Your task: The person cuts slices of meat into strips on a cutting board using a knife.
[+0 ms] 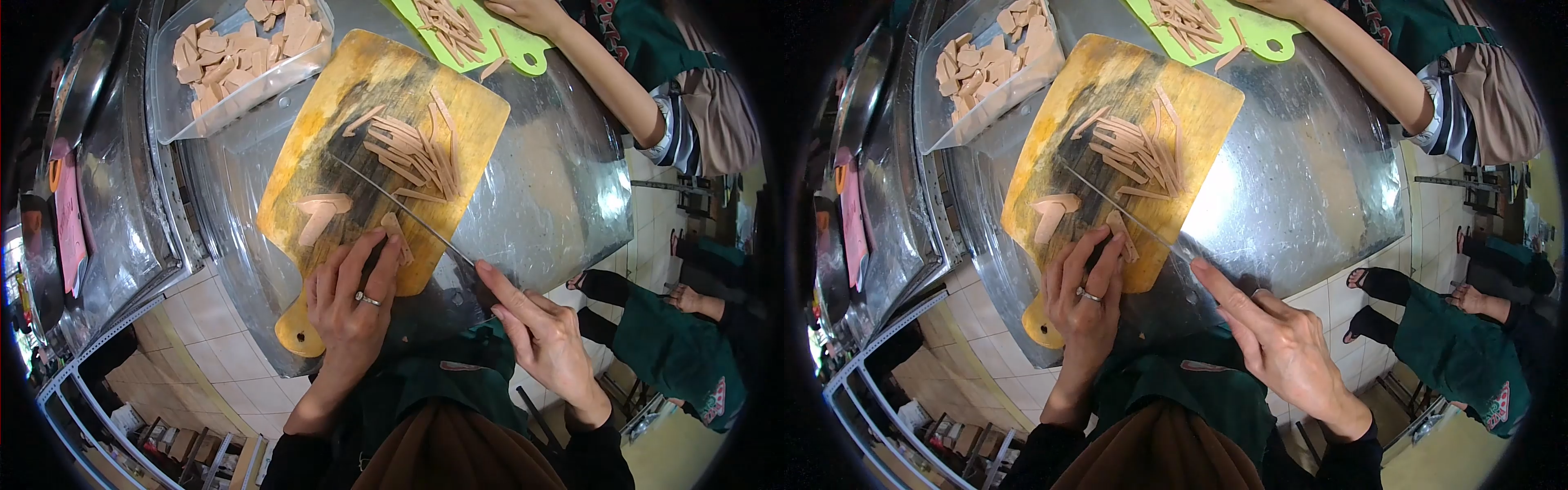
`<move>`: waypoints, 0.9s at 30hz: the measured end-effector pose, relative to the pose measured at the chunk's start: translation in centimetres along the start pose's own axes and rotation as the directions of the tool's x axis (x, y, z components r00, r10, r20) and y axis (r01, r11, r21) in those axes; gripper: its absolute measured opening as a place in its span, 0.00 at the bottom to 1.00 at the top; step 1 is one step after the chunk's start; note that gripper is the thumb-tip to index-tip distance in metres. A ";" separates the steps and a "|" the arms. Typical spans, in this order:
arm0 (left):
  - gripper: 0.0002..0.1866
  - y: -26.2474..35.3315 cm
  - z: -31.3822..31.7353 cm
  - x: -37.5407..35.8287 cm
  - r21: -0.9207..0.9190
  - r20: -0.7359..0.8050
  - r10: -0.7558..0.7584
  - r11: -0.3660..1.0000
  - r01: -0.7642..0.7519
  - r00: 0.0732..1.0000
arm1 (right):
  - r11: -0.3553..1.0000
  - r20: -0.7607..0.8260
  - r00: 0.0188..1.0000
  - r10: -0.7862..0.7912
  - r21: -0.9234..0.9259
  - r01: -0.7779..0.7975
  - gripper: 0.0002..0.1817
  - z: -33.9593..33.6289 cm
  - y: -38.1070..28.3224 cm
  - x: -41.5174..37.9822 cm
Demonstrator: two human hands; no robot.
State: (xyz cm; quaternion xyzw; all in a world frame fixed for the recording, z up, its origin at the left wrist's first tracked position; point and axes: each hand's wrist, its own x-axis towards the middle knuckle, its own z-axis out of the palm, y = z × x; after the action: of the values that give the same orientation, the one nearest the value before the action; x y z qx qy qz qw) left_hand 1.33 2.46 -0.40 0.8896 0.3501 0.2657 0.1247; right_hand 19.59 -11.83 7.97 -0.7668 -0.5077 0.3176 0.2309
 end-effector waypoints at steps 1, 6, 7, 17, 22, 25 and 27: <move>0.25 -0.1 0.0 0.0 0.002 -0.003 0.006 1.000 -0.006 1.000 | 1.000 0.018 1.000 0.009 -0.017 -0.009 0.35 0.0 -0.2 -0.1; 0.24 0.0 0.2 0.1 -0.003 -0.013 -0.001 1.000 0.001 1.000 | 0.992 0.012 1.000 -0.008 -0.125 0.010 0.36 0.2 -0.6 0.1; 0.23 0.1 0.1 0.1 -0.001 -0.011 -0.002 1.000 0.002 1.000 | 0.986 0.020 0.999 -0.025 -0.167 0.028 0.37 0.4 -0.8 0.4; 0.17 0.6 -0.4 1.1 -0.071 0.030 -0.083 0.994 0.085 0.996 | 0.985 -0.069 0.985 -0.160 -0.078 0.155 0.37 2.2 0.4 5.3; 0.16 0.5 0.1 1.0 -0.159 -0.021 -0.149 0.977 0.144 0.989 | 0.996 -0.035 0.996 -0.086 0.010 0.086 0.36 0.9 0.3 2.9; 0.14 -0.2 -1.2 0.7 -0.320 0.067 -0.244 0.913 0.252 0.967 | 0.994 -0.053 0.997 -0.063 0.080 0.067 0.34 1.0 0.2 0.9; 0.14 -0.4 -1.5 0.6 -0.301 0.095 -0.202 0.928 0.222 0.975 | 0.990 -0.068 0.996 -0.055 0.128 0.063 0.34 1.3 0.1 0.1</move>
State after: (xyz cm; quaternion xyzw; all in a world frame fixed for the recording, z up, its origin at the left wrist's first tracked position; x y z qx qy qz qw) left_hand 0.68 3.20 0.93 0.8238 0.3942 0.2743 0.3013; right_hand 18.77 -11.74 7.01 -0.7447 -0.5008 0.3180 0.3058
